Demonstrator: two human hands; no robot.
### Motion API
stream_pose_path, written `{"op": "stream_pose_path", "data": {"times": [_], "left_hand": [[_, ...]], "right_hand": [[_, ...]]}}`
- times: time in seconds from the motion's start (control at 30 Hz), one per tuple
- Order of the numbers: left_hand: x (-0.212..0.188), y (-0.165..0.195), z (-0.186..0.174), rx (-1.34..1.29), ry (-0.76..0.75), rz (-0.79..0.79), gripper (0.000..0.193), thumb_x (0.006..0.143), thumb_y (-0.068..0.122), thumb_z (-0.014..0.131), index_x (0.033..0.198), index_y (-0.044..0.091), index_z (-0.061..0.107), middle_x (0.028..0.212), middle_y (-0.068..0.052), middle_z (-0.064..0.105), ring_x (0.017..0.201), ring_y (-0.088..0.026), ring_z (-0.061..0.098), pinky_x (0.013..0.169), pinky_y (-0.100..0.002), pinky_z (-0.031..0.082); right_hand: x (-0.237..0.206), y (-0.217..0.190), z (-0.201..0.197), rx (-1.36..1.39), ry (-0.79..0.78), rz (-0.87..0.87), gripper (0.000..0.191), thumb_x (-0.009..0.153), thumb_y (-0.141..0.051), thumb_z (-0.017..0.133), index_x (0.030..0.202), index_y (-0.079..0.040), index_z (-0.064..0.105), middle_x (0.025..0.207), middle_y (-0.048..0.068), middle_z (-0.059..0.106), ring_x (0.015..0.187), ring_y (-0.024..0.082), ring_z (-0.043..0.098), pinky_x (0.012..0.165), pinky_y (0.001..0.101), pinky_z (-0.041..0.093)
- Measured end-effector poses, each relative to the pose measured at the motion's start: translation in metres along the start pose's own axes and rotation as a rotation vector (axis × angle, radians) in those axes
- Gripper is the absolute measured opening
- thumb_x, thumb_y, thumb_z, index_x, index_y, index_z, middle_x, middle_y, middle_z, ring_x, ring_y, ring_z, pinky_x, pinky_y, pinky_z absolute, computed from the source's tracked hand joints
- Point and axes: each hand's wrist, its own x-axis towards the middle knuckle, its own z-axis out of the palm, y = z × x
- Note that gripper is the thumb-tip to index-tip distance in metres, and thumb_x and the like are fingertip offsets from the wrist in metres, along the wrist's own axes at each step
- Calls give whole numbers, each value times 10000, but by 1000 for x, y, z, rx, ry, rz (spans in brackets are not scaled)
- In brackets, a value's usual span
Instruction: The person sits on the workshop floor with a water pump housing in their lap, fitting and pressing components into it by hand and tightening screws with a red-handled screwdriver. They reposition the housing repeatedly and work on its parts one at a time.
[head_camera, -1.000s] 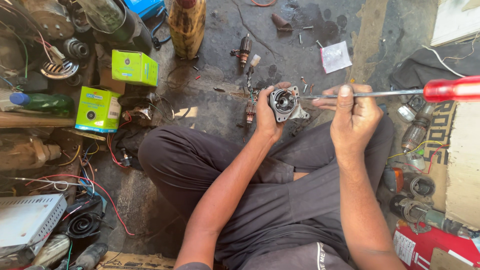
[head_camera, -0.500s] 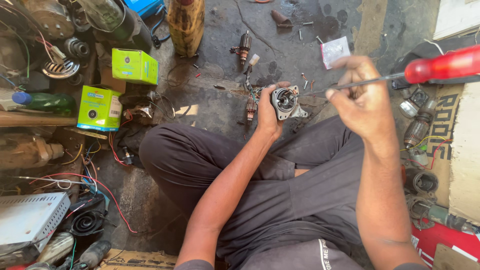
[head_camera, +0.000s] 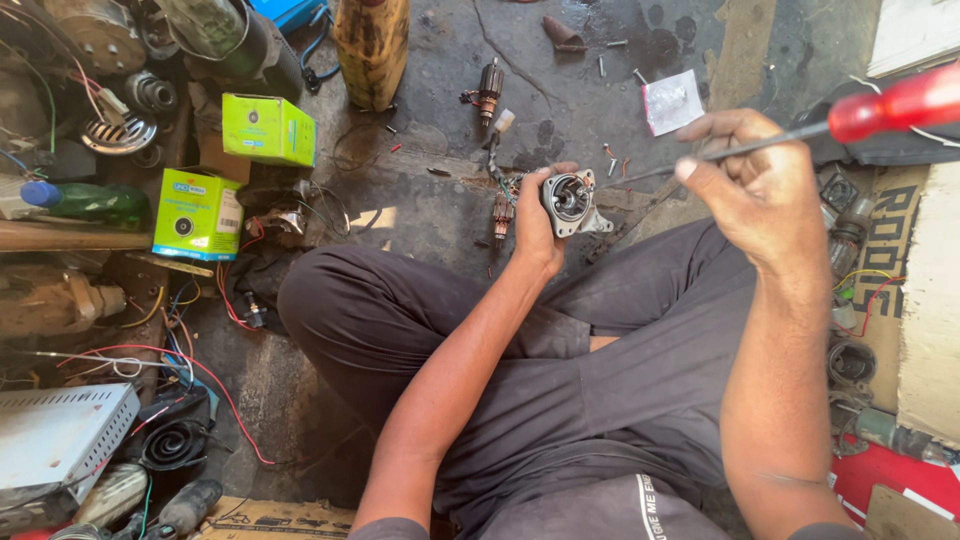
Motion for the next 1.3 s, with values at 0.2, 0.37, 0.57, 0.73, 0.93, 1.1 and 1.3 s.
{"op": "stream_pose_path", "data": {"times": [0.2,0.37,0.57,0.73,0.93,1.1,1.3], "left_hand": [[1,-3,0,9,-20,-7,400,1014,356,426,1120,64,679,968,-71,740,820,-154,715,680,-319,593],[2,-2,-1,9,0,-27,401,1011,359,420,1124,78,683,968,-66,745,828,-158,719,696,-330,600],[5,-1,-2,-8,20,-46,407,1016,371,415,1129,98,695,977,-47,746,852,-155,723,716,-347,599],[7,-1,-1,-39,26,-73,430,1006,378,405,1129,92,703,1008,-64,755,880,-166,731,726,-351,604],[8,2,-2,-80,18,-46,442,1004,371,400,1129,73,700,1020,-85,755,893,-185,733,731,-374,606],[9,3,-2,-99,-9,-14,430,1021,359,408,1149,57,685,1030,-87,746,918,-195,728,762,-374,606],[8,10,-4,-107,-60,20,418,1032,345,399,1153,51,671,988,-97,734,867,-193,721,744,-360,613]], "right_hand": [[-1,14,-3,107,117,-97,267,974,-50,719,1228,-24,639,707,-89,553,566,-48,402,500,127,270],[0,28,-10,70,73,-174,190,1037,-64,735,1176,15,633,827,-43,588,665,-9,468,576,147,335],[-6,35,-15,31,173,-27,274,1137,-256,685,1001,-19,658,767,8,593,618,37,505,539,183,381],[-11,35,-24,66,221,-98,409,1190,-349,618,945,-22,614,815,16,638,627,39,560,550,195,421],[21,66,-52,-397,406,-244,490,1168,-319,577,786,-15,614,657,34,583,574,105,541,549,250,386],[86,120,-15,-825,273,-108,392,964,-370,863,860,-8,754,699,180,662,600,272,664,589,429,508],[100,144,28,-946,131,181,425,874,-404,848,853,9,746,815,257,710,767,437,686,731,526,535]]}}
